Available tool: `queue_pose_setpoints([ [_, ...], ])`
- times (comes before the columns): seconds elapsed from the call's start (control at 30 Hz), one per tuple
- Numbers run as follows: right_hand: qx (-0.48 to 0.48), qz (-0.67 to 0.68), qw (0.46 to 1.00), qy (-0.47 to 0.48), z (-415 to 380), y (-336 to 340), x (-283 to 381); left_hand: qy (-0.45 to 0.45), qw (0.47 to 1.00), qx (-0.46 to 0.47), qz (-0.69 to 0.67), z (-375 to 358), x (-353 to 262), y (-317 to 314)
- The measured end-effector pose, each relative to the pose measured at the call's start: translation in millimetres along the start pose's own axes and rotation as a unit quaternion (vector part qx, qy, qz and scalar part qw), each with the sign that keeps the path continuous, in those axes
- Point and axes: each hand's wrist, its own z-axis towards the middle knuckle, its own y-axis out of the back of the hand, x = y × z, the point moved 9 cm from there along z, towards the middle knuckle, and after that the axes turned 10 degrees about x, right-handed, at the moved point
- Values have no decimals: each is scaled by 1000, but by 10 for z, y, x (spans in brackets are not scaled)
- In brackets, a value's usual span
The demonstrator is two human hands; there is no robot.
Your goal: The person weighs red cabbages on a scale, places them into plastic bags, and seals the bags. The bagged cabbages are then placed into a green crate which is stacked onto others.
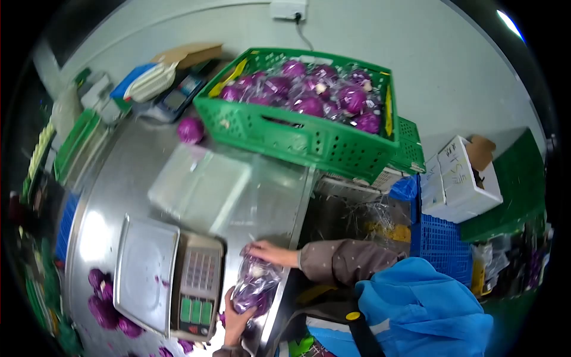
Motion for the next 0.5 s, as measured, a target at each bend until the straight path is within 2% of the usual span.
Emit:
queue_pose_setpoints([
  [0.03, -7, 10, 998, -62, -49, 17, -33, 30, 996, -13, -79, -34, -74, 2],
  [0.07, 22, 0, 999, -25, -123, 18, 195, 10, 997, -7, -73, -20, -119, 64],
  [0.13, 46, -11, 999, 19, -337, 110, 629, 154, 982, -58, -93, -162, -387, 63],
  [0.17, 58, -80, 992, 75, -439, 207, 966, 215, 966, -90, -109, -122, -392, 137],
  [0.23, 66, -194, 965, 163, -702, 396, 1691, 111, 956, -136, -235, 221, -869, -42],
  [0.27, 52, -250, 943, 213, -903, 501, 2124, -39, 972, -87, -217, 385, -1426, -334],
  [0.3, 7, -318, 914, 249, -1089, 672, 2451, -43, 965, -56, -252, 571, -1659, -514],
  [0.33, -63, -421, 868, 254, -1256, 889, 2738, -40, 952, 19, -303, 835, -1767, -587],
  [0.37, -131, -442, 858, 227, -1386, 1170, 2916, -84, 927, 92, -354, 1058, -2113, -846],
  [0.4, -184, -491, 815, 246, -1588, 1368, 3185, -123, 932, 164, -300, 1290, -2339, -964],
  [0.43, -233, -499, 808, 210, -1740, 1615, 3303, -155, 955, 170, -187, 1385, -2707, -1369],
  [0.47, -277, -534, 777, 187, -1890, 1810, 3430, -197, 949, 218, -111, 1570, -2986, -1706],
  [0.5, -290, -533, 787, 112, -2014, 1983, 3499, -177, 957, 219, -65, 1881, -3065, -1877],
])
